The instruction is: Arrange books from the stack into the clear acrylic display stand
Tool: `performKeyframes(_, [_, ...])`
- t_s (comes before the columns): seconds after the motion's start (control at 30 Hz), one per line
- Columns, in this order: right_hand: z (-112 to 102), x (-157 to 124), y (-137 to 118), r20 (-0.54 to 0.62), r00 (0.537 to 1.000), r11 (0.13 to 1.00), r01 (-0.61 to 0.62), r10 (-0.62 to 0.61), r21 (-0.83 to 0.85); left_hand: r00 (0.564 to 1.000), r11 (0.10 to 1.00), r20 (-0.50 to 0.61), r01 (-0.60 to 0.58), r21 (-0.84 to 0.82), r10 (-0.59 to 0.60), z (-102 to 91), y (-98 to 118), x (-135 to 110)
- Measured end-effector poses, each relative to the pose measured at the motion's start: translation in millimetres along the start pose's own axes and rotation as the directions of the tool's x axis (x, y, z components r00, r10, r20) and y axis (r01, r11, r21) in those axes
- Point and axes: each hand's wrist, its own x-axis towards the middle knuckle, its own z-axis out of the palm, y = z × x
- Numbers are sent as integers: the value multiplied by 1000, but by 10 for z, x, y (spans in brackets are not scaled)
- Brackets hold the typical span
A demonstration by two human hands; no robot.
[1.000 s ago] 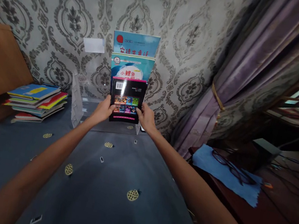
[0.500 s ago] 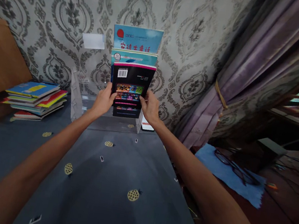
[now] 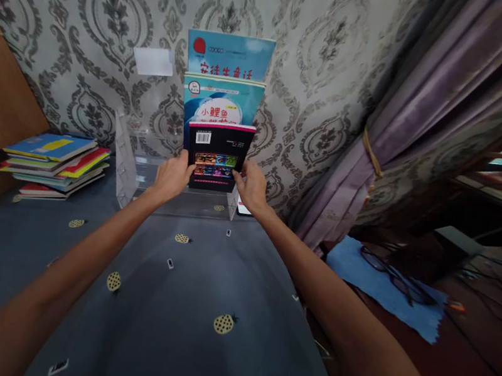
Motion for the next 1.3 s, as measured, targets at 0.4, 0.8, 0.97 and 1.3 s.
performKeyframes(0.4, [58, -89, -65, -75, 996, 997, -53, 57, 56, 996, 987, 78, 33, 155, -46, 18, 63, -51])
performKeyframes(0.8, [38, -29, -30, -134, 990, 995, -20, 34, 99, 990, 985, 114, 59, 159, -78, 52, 111, -65])
performKeyframes(0.97, [43, 32, -31, -132, 990, 992, -34, 51, 124, 989, 990, 121, 68, 127, -84, 80, 111, -50])
performKeyframes(1.3, [36, 44, -28, -126, 989, 986, -60, 79, 154, 986, 982, 131, 76, 174, -99, 90, 172, -67])
